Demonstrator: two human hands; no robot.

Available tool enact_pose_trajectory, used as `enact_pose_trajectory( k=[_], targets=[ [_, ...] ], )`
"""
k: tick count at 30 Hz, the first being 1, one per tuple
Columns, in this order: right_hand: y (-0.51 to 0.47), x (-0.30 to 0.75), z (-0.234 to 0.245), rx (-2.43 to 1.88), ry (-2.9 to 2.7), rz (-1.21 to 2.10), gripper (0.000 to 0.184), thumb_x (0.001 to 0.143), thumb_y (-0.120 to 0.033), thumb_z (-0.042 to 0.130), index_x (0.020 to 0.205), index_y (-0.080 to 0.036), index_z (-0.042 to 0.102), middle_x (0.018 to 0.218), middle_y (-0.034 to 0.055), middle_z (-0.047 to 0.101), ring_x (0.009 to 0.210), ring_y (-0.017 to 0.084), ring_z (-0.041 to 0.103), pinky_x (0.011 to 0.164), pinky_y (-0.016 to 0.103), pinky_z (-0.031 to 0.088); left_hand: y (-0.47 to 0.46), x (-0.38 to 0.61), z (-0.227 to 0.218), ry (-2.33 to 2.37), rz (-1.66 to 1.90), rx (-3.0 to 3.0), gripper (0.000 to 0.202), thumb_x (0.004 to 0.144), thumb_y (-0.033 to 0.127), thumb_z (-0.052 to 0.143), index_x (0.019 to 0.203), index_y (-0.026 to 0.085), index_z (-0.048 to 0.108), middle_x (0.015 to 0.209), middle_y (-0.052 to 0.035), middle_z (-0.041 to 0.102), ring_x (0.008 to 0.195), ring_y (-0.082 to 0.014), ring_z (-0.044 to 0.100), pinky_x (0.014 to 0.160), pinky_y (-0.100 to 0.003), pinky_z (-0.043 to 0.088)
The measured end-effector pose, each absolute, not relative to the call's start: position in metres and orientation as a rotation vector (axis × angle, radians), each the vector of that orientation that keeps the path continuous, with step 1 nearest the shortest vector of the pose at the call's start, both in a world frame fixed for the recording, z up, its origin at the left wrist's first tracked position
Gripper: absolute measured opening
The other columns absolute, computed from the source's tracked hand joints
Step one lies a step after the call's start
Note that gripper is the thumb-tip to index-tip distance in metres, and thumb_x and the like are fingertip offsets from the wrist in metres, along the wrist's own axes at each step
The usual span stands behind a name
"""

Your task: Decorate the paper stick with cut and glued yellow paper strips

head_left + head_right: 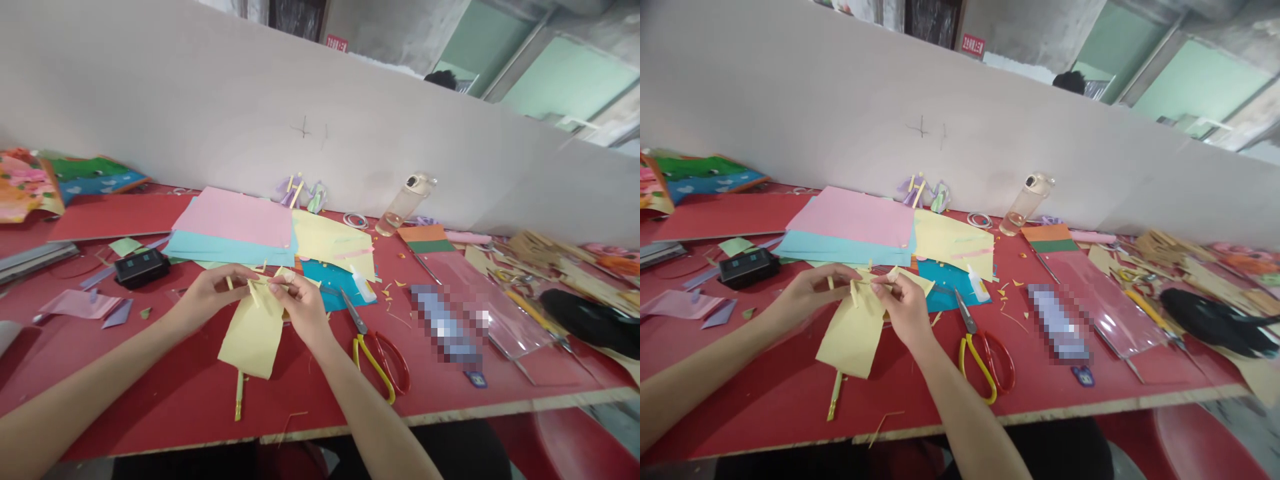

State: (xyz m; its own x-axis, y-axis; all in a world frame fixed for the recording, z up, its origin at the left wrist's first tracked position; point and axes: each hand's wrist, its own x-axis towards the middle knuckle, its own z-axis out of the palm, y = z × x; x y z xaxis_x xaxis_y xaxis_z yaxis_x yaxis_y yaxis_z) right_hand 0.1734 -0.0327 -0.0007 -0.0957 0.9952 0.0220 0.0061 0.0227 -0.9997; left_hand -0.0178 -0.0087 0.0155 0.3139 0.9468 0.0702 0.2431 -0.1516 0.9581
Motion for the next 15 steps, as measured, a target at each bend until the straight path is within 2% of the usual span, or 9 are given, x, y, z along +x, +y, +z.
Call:
enact_pose_trajectory(
  k=[3,10,12,15],
  targets=[
    [-0.0328,0.1736,-0.0005,-1.18,-1.312,1.23,0.024,0.079,-0.045,0.065,0.088,-0.022,0.066,0.07,-0.0008,0.061,0.058,0.011,0.053,0.05,0.022,0.041,-0.0089,-0.0173,0.0141,1.109,0.95,1.621,0.026,0.076,0.041,0.068,0.093,0.021,0.069,0.094,-0.005,0.071,0.08,-0.0198,0.063,0.07,-0.027,0.048],
    [-0.0367,0.1757,0.0017,-1.211,-1.431,1.163,0.025,0.082,-0.045,0.062,0.091,-0.022,0.066,0.07,-0.0002,0.062,0.061,0.014,0.058,0.05,0.023,0.045,-0.0076,-0.0162,0.0158,1.126,0.949,1.651,0.021,0.074,0.039,0.067,0.081,0.019,0.07,0.078,-0.0035,0.069,0.068,-0.0172,0.058,0.059,-0.025,0.045],
    [-0.0376,0.1758,0.0014,-1.208,-1.47,1.105,0.022,0.082,-0.042,0.063,0.092,-0.022,0.066,0.075,0.0009,0.065,0.064,0.014,0.06,0.054,0.025,0.048,-0.0068,-0.016,0.0163,1.124,0.945,1.652,0.02,0.074,0.038,0.067,0.08,0.019,0.069,0.076,-0.0029,0.068,0.065,-0.0163,0.056,0.058,-0.025,0.043],
    [-0.0377,0.1739,0.0052,-1.172,-1.476,1.037,0.019,0.084,-0.039,0.061,0.091,-0.022,0.065,0.09,0.0037,0.068,0.079,0.017,0.064,0.067,0.028,0.053,-0.0058,-0.0163,0.0155,1.124,0.919,1.652,0.018,0.076,0.036,0.066,0.082,0.019,0.069,0.076,-0.0024,0.066,0.065,-0.0153,0.055,0.059,-0.024,0.042]
  ],
)
